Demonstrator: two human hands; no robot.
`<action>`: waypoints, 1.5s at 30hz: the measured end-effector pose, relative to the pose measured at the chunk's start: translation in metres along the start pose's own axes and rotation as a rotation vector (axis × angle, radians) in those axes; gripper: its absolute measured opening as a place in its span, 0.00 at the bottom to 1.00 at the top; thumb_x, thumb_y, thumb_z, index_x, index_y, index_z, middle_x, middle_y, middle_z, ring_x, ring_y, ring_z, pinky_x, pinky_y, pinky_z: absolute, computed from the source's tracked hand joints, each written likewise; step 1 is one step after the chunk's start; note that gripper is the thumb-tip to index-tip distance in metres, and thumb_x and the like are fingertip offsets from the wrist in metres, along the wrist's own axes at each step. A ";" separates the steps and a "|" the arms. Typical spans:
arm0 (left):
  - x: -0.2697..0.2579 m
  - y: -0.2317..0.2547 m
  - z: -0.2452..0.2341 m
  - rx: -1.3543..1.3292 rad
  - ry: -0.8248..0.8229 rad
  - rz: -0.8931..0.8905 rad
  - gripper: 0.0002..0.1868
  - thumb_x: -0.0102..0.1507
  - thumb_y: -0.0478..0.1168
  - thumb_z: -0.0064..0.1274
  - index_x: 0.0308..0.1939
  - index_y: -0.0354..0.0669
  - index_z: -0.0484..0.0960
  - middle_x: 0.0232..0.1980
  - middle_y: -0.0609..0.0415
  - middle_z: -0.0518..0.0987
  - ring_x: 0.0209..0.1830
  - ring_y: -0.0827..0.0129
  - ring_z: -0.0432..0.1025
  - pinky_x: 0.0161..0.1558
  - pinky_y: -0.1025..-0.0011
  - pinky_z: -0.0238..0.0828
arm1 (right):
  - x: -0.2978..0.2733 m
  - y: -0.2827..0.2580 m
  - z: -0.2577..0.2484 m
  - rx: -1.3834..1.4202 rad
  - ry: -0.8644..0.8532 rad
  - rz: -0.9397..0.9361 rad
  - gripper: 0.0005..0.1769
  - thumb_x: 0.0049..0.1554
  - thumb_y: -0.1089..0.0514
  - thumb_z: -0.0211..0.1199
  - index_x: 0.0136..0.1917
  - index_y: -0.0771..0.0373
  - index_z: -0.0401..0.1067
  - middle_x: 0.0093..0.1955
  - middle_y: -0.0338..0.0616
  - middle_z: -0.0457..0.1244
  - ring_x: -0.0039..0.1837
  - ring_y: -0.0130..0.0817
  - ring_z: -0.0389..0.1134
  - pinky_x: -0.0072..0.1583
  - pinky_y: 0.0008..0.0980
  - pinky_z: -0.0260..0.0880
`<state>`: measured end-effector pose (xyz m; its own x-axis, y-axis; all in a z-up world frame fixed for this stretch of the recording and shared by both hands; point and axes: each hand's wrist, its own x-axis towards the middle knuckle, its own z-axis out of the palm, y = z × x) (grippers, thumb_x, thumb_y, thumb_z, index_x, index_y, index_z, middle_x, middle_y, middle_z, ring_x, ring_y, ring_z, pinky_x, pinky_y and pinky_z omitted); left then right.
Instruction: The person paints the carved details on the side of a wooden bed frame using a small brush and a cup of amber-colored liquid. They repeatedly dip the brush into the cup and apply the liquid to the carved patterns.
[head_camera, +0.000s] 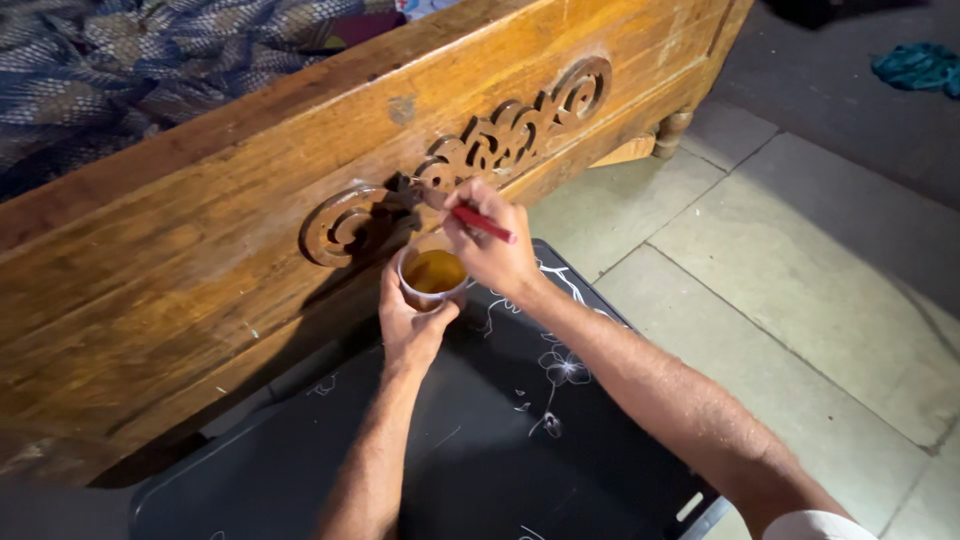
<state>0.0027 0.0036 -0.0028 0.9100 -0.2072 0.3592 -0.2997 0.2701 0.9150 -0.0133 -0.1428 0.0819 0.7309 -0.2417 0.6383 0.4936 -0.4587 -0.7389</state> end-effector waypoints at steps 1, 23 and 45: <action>0.001 -0.001 -0.001 0.019 -0.002 0.006 0.49 0.47 0.21 0.63 0.72 0.38 0.60 0.68 0.47 0.68 0.67 0.62 0.69 0.62 0.65 0.76 | 0.000 -0.004 0.005 0.031 -0.036 -0.027 0.08 0.56 0.68 0.64 0.49 0.63 0.69 0.43 0.41 0.71 0.47 0.26 0.75 0.48 0.26 0.75; 0.000 0.012 0.002 0.094 0.019 -0.059 0.47 0.47 0.23 0.68 0.69 0.39 0.65 0.62 0.50 0.76 0.62 0.65 0.74 0.60 0.68 0.76 | -0.003 -0.029 0.028 0.086 0.026 -0.030 0.08 0.58 0.69 0.64 0.50 0.62 0.70 0.42 0.40 0.70 0.41 0.26 0.71 0.45 0.26 0.71; 0.003 -0.014 -0.012 0.174 0.008 0.038 0.45 0.52 0.33 0.69 0.69 0.39 0.62 0.63 0.49 0.74 0.62 0.66 0.72 0.61 0.66 0.72 | 0.004 -0.043 0.025 0.027 -0.283 -0.280 0.10 0.58 0.68 0.64 0.52 0.59 0.70 0.44 0.44 0.70 0.46 0.36 0.77 0.47 0.32 0.77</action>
<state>0.0131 0.0100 -0.0165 0.8989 -0.1925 0.3937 -0.3787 0.1109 0.9189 -0.0195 -0.1024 0.1109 0.6657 0.1367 0.7336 0.7015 -0.4500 -0.5526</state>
